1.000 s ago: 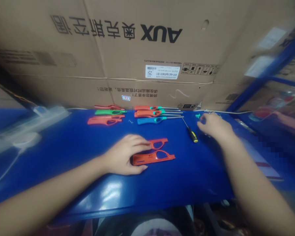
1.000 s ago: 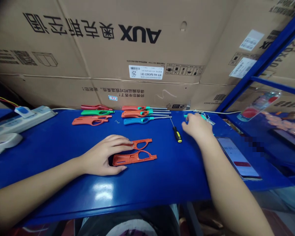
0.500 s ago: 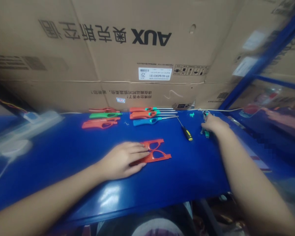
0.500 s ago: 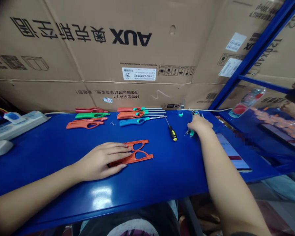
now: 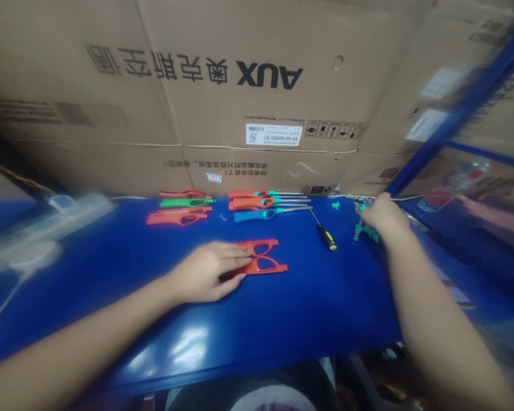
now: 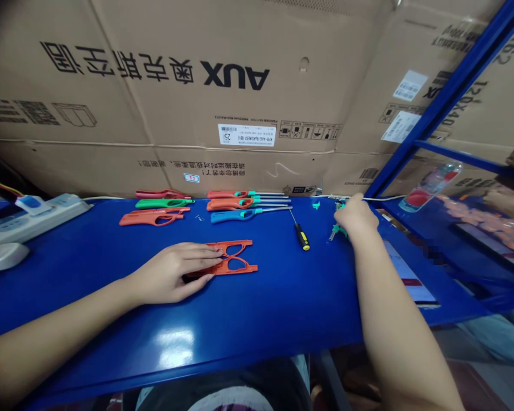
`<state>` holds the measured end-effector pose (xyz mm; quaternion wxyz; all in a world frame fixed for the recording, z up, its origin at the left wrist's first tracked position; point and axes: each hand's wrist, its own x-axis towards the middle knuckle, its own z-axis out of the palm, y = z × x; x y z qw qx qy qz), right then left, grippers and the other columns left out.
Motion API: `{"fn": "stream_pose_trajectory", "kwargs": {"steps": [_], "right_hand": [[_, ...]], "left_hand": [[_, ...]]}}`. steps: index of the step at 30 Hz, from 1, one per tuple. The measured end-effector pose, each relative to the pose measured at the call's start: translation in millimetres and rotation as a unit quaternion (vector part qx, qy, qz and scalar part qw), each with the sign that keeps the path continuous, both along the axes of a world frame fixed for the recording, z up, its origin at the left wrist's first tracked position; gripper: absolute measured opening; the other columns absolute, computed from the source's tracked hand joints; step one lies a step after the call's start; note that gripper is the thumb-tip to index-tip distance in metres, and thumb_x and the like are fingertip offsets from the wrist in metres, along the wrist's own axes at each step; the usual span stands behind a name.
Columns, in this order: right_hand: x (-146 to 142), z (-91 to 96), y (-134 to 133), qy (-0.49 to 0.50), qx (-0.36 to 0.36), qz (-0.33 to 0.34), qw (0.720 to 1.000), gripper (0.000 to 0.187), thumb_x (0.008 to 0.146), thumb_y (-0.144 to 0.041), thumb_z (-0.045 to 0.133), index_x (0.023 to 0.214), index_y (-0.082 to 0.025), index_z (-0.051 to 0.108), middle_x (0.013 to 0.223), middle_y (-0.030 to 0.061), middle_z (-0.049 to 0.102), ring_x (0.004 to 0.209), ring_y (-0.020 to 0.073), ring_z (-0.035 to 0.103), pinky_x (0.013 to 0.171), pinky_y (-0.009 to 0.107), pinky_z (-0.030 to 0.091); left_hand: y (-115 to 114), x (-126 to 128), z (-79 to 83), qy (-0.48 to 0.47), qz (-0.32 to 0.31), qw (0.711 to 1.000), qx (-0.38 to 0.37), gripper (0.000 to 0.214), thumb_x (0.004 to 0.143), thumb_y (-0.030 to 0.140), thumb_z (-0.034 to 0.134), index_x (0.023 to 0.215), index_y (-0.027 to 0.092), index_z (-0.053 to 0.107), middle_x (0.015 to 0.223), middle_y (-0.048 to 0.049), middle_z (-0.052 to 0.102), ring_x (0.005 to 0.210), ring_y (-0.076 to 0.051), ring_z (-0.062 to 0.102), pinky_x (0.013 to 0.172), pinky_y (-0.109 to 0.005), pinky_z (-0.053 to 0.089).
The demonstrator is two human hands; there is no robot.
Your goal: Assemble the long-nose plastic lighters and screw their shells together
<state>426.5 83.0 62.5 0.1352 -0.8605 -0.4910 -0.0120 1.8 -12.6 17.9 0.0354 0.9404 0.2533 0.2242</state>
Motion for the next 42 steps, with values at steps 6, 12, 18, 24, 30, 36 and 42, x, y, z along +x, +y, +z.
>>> {"fn": "stream_pose_trajectory", "kwargs": {"steps": [6,12,18,24,30,36,42], "right_hand": [[-7.9,13.5,-8.0,0.018,0.003,-0.019,1.0,0.047,0.083,-0.026,0.054,0.125,-0.007,0.052,0.122,0.0307,0.062,0.117,0.0427,0.062,0.092,0.05,0.052],[-5.2,12.4,-8.5,0.005,0.01,0.006,1.0,0.04,0.08,-0.034,0.058,0.115,-0.016,0.061,0.108,0.0199,0.068,0.105,0.036,0.066,0.086,0.043,0.054],[4.3,-0.1,1.5,-0.026,-0.157,0.052,0.986,0.019,0.067,-0.024,0.066,0.085,-0.019,0.066,0.086,0.0127,0.07,0.087,0.0317,0.069,0.07,0.036,0.052],[7.6,-8.1,4.8,-0.013,-0.175,0.077,0.981,0.011,0.068,-0.027,0.068,0.077,-0.021,0.066,0.078,0.0095,0.071,0.076,0.0278,0.069,0.066,0.035,0.051],[23.5,-12.3,11.5,-0.045,-0.114,0.019,0.992,0.03,0.07,-0.025,0.066,0.099,-0.019,0.068,0.097,0.015,0.072,0.09,0.0303,0.07,0.071,0.036,0.053],[35.6,-20.0,18.6,-0.026,-0.114,-0.007,0.993,0.027,0.066,-0.027,0.073,0.09,-0.014,0.07,0.082,0.0153,0.071,0.081,0.0308,0.07,0.069,0.038,0.054],[24.9,-3.4,6.3,-0.008,-0.014,0.004,1.0,0.025,0.079,-0.022,0.062,0.102,-0.014,0.062,0.095,0.0185,0.069,0.086,0.0316,0.068,0.074,0.038,0.051]], "left_hand": [[2.0,-0.5,0.1,-0.013,0.015,1.0,0.008,0.031,0.091,0.033,0.063,0.116,0.019,0.075,0.117,-0.0081,0.076,0.108,-0.027,0.073,0.096,-0.043,0.059],[2.8,0.6,-3.8,-0.031,0.015,0.999,0.007,0.028,0.093,0.031,0.062,0.116,0.022,0.075,0.113,-0.0065,0.077,0.106,-0.025,0.073,0.097,-0.041,0.059],[3.2,-0.1,-4.0,-0.028,0.014,0.999,0.013,0.028,0.093,0.029,0.062,0.117,0.021,0.074,0.115,-0.0062,0.077,0.108,-0.025,0.072,0.098,-0.04,0.058],[2.7,1.7,-1.2,-0.03,0.011,0.999,0.007,0.027,0.093,0.028,0.062,0.115,0.022,0.075,0.115,-0.0061,0.076,0.107,-0.024,0.073,0.097,-0.039,0.059],[3.0,0.8,-1.2,-0.025,0.006,1.0,0.01,0.028,0.093,0.028,0.061,0.116,0.022,0.074,0.116,-0.0064,0.076,0.107,-0.024,0.073,0.097,-0.04,0.059],[3.0,0.8,-1.3,-0.02,0.008,1.0,0.019,0.027,0.093,0.028,0.062,0.115,0.021,0.075,0.115,-0.0064,0.076,0.107,-0.025,0.073,0.096,-0.04,0.06],[3.3,-1.2,2.4,0.003,0.004,1.0,0.027,0.029,0.093,0.029,0.061,0.117,0.021,0.074,0.117,-0.0072,0.076,0.107,-0.026,0.072,0.095,-0.041,0.06]]}}
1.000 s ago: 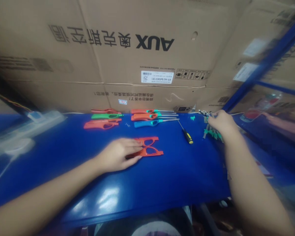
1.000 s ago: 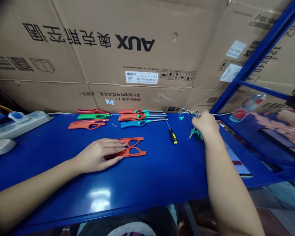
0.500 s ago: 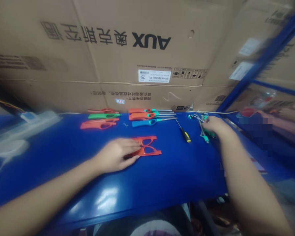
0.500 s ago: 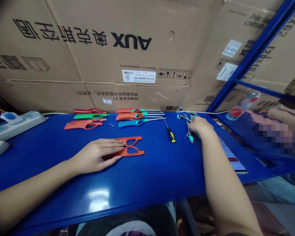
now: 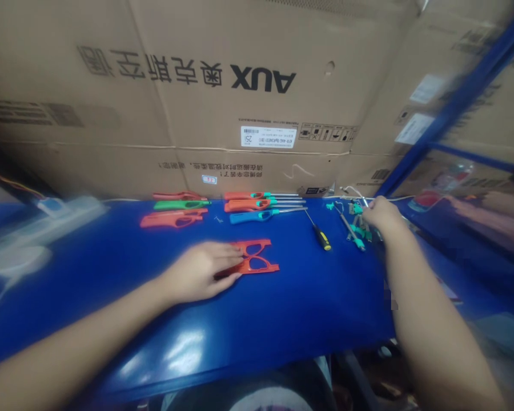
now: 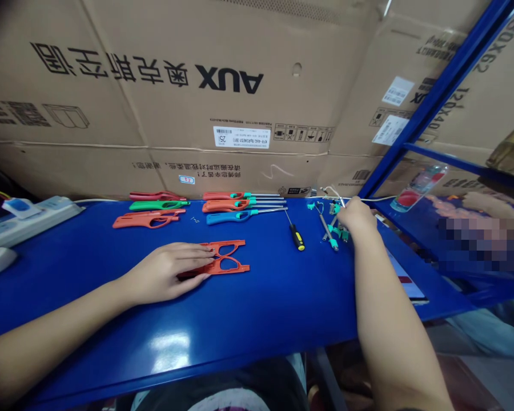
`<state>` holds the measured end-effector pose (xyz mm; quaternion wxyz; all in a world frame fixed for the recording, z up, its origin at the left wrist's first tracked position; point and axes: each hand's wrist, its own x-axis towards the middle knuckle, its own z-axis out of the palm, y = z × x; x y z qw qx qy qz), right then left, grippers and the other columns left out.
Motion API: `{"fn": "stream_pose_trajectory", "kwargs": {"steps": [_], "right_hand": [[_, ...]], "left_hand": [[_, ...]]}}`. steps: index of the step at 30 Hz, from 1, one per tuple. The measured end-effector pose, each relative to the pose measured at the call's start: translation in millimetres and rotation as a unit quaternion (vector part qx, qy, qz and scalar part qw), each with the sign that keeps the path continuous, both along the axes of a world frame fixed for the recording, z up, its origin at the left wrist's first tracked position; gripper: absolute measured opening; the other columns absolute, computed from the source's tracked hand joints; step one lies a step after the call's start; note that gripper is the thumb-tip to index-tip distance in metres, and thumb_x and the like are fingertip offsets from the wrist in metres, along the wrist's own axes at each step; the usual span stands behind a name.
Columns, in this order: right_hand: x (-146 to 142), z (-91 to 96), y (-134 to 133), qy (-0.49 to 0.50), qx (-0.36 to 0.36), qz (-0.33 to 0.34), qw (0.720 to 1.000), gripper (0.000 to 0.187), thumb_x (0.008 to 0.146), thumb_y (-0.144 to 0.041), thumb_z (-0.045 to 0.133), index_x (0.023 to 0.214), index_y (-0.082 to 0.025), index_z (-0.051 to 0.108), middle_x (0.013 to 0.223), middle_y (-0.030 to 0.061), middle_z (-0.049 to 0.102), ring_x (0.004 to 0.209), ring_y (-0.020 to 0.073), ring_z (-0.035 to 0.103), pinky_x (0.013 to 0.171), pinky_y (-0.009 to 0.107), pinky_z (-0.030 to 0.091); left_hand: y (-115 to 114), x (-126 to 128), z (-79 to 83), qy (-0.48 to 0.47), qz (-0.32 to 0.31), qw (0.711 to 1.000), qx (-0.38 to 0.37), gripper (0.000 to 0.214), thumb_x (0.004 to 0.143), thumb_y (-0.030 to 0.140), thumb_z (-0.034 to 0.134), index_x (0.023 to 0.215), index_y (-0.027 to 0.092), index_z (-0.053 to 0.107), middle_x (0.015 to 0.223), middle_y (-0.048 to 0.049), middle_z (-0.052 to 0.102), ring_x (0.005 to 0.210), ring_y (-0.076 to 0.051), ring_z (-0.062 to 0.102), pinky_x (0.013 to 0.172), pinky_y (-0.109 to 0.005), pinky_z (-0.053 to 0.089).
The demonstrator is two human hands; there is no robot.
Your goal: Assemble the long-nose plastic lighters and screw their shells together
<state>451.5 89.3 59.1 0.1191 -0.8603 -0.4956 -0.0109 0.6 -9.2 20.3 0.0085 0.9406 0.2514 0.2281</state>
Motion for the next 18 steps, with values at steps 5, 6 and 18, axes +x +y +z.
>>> {"fn": "stream_pose_trajectory", "kwargs": {"steps": [5,6,18], "right_hand": [[-30.4,13.4,-12.6,0.044,0.076,0.114,0.99,0.016,0.093,-0.029,0.049,0.105,-0.02,0.052,0.097,0.0095,0.068,0.083,0.021,0.065,0.073,0.028,0.048],[-39.3,14.1,-15.3,0.06,0.087,0.15,0.983,0.013,0.095,-0.03,0.046,0.104,-0.021,0.051,0.094,0.007,0.067,0.08,0.0192,0.064,0.072,0.027,0.048],[-149.2,-5.7,-71.4,0.15,0.085,0.551,0.817,0.01,0.1,-0.03,0.044,0.099,-0.022,0.05,0.092,0.0042,0.062,0.078,0.0177,0.057,0.072,0.03,0.044]], "left_hand": [[3.0,-5.2,4.1,0.024,-0.02,1.0,0.004,0.03,0.095,0.029,0.058,0.118,0.018,0.073,0.118,-0.0075,0.076,0.109,-0.026,0.072,0.095,-0.039,0.06],[3.7,-6.5,4.9,0.027,-0.022,0.999,0.002,0.03,0.095,0.029,0.058,0.118,0.018,0.073,0.117,-0.0073,0.076,0.109,-0.025,0.072,0.095,-0.039,0.059],[0.9,-6.0,4.9,-0.125,0.069,0.99,0.011,0.018,0.09,0.031,0.07,0.103,0.018,0.07,0.107,-0.0079,0.075,0.1,-0.021,0.071,0.089,-0.034,0.058]]}}
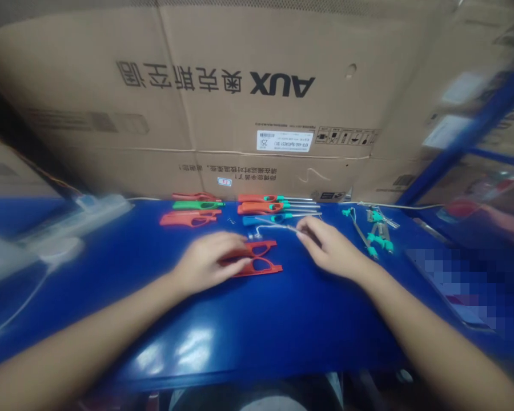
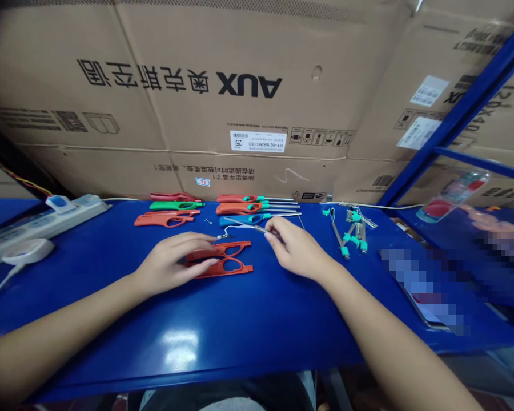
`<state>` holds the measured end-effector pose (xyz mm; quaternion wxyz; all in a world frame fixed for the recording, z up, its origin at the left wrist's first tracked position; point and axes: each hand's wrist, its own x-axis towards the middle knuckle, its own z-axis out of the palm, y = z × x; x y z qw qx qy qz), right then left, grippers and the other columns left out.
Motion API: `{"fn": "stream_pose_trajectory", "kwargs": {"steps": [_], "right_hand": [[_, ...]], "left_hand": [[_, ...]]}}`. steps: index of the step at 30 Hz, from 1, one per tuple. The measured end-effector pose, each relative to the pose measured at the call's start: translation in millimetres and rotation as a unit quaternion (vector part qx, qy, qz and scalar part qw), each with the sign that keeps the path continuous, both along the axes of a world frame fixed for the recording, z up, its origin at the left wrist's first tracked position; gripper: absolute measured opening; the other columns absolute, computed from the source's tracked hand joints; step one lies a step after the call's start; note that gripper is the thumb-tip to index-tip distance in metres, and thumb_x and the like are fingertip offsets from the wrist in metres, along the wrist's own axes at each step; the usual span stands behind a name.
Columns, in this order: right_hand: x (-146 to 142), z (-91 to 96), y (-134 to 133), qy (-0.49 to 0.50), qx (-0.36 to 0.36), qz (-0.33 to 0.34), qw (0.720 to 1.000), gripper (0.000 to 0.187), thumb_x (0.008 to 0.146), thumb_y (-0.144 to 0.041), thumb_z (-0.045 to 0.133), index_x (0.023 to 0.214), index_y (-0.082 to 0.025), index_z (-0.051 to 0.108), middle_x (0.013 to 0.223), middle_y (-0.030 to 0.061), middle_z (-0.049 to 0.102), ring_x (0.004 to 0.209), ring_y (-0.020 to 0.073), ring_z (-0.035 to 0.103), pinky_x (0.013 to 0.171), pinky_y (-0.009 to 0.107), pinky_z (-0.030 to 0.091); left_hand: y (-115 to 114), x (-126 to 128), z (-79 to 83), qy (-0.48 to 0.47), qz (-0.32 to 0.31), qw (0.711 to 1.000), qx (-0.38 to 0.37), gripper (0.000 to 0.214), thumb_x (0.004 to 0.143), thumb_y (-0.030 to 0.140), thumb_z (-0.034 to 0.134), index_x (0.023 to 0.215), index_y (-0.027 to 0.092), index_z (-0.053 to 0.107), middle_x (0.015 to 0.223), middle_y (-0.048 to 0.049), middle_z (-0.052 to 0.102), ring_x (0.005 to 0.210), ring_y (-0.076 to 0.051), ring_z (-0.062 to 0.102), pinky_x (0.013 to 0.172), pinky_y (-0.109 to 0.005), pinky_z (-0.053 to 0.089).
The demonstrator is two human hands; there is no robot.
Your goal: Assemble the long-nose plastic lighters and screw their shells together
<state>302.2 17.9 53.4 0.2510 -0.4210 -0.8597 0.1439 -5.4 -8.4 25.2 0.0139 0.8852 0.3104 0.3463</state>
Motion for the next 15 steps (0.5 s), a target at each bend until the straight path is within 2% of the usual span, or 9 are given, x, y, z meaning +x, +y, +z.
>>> {"fn": "stream_pose_trajectory", "kwargs": {"steps": [3,8,12,15], "right_hand": [[-7.5,-3.0,-7.5,-0.012,-0.031,0.041,0.999,0.012,0.102,-0.032,0.043,0.102,-0.022,0.049,0.094,0.0048,0.063,0.078,0.0177,0.058,0.071,0.03,0.044],[-11.9,-5.7,-8.6,-0.02,-0.079,0.092,0.992,0.013,0.103,-0.032,0.042,0.103,-0.021,0.049,0.092,0.0042,0.063,0.077,0.0172,0.057,0.071,0.03,0.044],[-12.5,-6.4,-8.0,-0.036,-0.099,0.1,0.989,0.017,0.102,-0.036,0.046,0.101,-0.021,0.053,0.083,0.0012,0.063,0.07,0.0154,0.056,0.066,0.028,0.042],[-11.5,-6.8,-7.8,-0.055,-0.092,0.127,0.986,0.018,0.1,-0.037,0.052,0.095,-0.021,0.059,0.079,0.0003,0.064,0.067,0.0143,0.055,0.063,0.027,0.04]], "left_hand": [[-3.2,3.7,-1.0,-0.053,0.033,0.998,0.011,0.022,0.086,0.03,0.075,0.097,0.016,0.063,0.102,-0.0092,0.069,0.098,-0.021,0.068,0.085,-0.032,0.057],[-4.5,5.7,-6.0,0.01,-0.011,0.999,0.031,0.028,0.09,0.026,0.072,0.116,0.018,0.065,0.109,-0.0102,0.068,0.1,-0.021,0.066,0.085,-0.033,0.056],[-3.7,5.2,-8.3,0.015,-0.029,0.999,0.042,0.022,0.093,0.02,0.066,0.115,0.019,0.069,0.106,-0.0094,0.072,0.093,-0.019,0.069,0.082,-0.031,0.057],[-3.4,3.9,-8.7,0.003,-0.037,0.998,0.045,0.026,0.093,0.02,0.066,0.119,0.018,0.069,0.102,-0.0097,0.074,0.089,-0.019,0.069,0.08,-0.031,0.056]]}}
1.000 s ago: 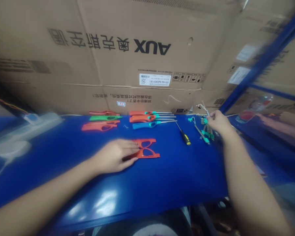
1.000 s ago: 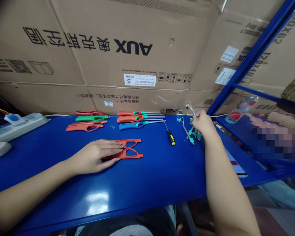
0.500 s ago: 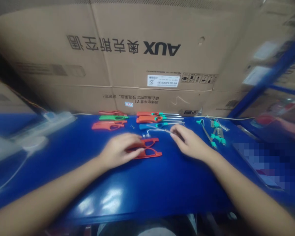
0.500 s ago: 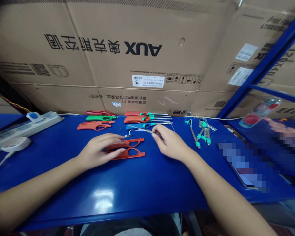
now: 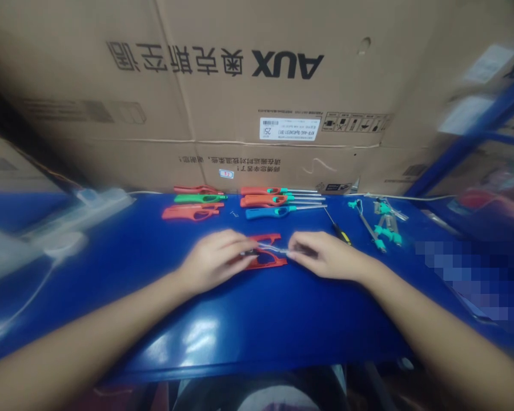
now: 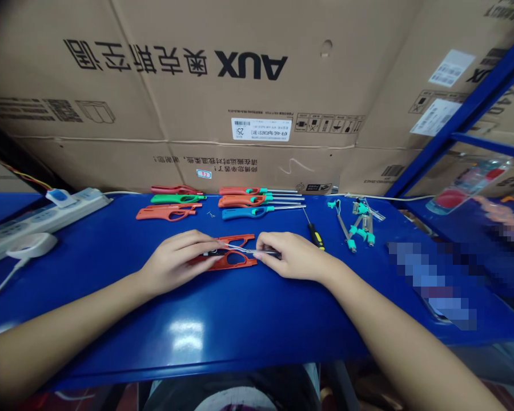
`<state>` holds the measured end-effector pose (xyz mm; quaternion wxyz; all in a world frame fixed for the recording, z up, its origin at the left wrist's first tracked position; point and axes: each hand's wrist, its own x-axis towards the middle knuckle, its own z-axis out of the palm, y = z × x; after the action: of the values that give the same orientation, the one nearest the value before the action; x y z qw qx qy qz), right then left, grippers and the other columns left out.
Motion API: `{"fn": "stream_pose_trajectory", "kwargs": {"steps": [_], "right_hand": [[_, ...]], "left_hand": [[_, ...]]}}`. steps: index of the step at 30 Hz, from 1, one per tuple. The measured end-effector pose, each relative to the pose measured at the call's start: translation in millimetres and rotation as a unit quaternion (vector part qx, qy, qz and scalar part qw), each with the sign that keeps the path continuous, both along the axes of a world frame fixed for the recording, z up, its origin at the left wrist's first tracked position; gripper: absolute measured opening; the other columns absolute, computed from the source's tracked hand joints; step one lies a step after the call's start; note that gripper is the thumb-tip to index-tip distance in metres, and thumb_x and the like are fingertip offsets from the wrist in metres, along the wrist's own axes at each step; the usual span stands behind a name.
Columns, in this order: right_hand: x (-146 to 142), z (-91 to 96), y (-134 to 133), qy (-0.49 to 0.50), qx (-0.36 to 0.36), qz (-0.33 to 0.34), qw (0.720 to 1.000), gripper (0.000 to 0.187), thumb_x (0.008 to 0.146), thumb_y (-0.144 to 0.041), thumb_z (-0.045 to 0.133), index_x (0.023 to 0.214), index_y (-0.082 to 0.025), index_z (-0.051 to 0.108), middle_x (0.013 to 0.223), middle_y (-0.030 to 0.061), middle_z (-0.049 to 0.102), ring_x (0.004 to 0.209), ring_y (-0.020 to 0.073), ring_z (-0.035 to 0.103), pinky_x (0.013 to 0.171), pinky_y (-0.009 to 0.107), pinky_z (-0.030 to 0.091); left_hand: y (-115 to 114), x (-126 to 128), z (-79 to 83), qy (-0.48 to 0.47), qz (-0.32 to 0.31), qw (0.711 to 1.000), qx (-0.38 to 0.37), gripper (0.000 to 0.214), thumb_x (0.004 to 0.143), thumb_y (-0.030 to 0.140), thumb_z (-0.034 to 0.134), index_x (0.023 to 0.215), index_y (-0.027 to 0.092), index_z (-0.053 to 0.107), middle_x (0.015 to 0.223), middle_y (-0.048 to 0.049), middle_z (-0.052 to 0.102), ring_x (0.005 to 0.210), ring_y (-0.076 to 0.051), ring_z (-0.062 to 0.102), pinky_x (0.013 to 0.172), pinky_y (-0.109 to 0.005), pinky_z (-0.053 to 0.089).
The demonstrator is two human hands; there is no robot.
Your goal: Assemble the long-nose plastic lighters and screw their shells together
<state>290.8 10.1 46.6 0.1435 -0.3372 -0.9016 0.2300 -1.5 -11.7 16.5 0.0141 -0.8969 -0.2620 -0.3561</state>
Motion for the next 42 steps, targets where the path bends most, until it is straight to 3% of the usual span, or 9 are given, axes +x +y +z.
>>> {"fn": "stream_pose_trajectory", "kwargs": {"steps": [7,13,19,22,27,33,36,42], "right_hand": [[-0.6,-0.8,1.2,-0.019,-0.004,0.046,0.999,0.024,0.103,-0.033,0.046,0.101,-0.021,0.066,0.098,0.0044,0.072,0.085,0.0178,0.064,0.075,0.029,0.044],[-0.7,-2.2,2.6,-0.007,-0.025,0.054,0.998,0.024,0.104,-0.031,0.044,0.101,-0.02,0.065,0.096,0.0035,0.07,0.085,0.0169,0.062,0.075,0.028,0.042],[-0.6,0.3,0.8,0.02,-0.068,0.044,0.997,0.033,0.106,-0.036,0.038,0.084,-0.019,0.057,0.07,-0.0028,0.055,0.065,0.0118,0.05,0.065,0.025,0.037],[-1.8,1.1,-1.3,0.018,-0.085,0.048,0.995,0.035,0.105,-0.042,0.039,0.081,-0.02,0.053,0.067,-0.0048,0.05,0.062,0.0105,0.047,0.062,0.024,0.034],[-5.5,-1.6,-2.5,-0.002,-0.049,0.028,0.998,0.044,0.1,-0.05,0.047,0.068,-0.02,0.044,0.058,-0.0062,0.039,0.054,0.0097,0.039,0.056,0.025,0.028],[-8.0,-7.3,-0.6,-0.017,0.025,0.011,0.999,0.047,0.098,-0.047,0.051,0.062,-0.019,0.042,0.06,-0.0034,0.041,0.061,0.0119,0.043,0.061,0.025,0.03],[-7.6,-7.5,-0.2,-0.039,0.04,-0.007,0.998,0.044,0.099,-0.047,0.05,0.066,-0.019,0.047,0.066,-0.002,0.044,0.064,0.0129,0.045,0.061,0.026,0.03],[-3.6,-8.2,3.2,-0.047,0.031,0.03,0.998,0.033,0.106,-0.033,0.036,0.089,-0.019,0.061,0.082,0.0042,0.06,0.082,0.0185,0.053,0.073,0.03,0.04]], "left_hand": [[-1.7,0.5,-2.1,-0.021,0.0,0.999,-0.033,0.027,0.092,0.018,0.066,0.119,0.016,0.069,0.094,-0.0088,0.075,0.08,-0.017,0.067,0.074,-0.03,0.054],[-4.9,6.3,-1.4,-0.077,0.046,0.987,-0.13,0.017,0.092,0.024,0.067,0.104,0.017,0.076,0.091,-0.0071,0.076,0.074,-0.015,0.068,0.069,-0.024,0.053],[-8.0,13.2,-2.0,-0.173,0.099,0.919,-0.339,0.024,0.089,0.038,0.07,0.095,0.017,0.08,0.09,-0.0066,0.079,0.074,-0.017,0.073,0.067,-0.024,0.057],[-9.1,13.5,-1.9,-0.178,0.089,0.901,-0.387,0.025,0.089,0.039,0.07,0.094,0.017,0.08,0.084,-0.0052,0.079,0.071,-0.016,0.072,0.065,-0.023,0.057],[-10.0,13.0,-2.3,-0.158,0.053,0.924,-0.343,0.02,0.091,0.034,0.069,0.093,0.018,0.08,0.078,-0.0036,0.078,0.063,-0.014,0.069,0.057,-0.021,0.054],[-9.3,12.5,0.9,-0.103,0.041,0.966,-0.233,0.016,0.091,0.027,0.068,0.099,0.019,0.079,0.088,-0.0055,0.078,0.072,-0.015,0.071,0.063,-0.022,0.054],[-8.5,10.3,3.9,-0.062,0.039,0.974,-0.213,0.019,0.093,0.026,0.065,0.104,0.019,0.078,0.089,-0.006,0.077,0.072,-0.015,0.07,0.064,-0.023,0.054],[-3.9,5.5,5.0,-0.02,0.046,0.982,-0.18,0.024,0.095,0.022,0.059,0.112,0.018,0.076,0.089,-0.0059,0.075,0.069,-0.013,0.067,0.063,-0.023,0.052]]}}
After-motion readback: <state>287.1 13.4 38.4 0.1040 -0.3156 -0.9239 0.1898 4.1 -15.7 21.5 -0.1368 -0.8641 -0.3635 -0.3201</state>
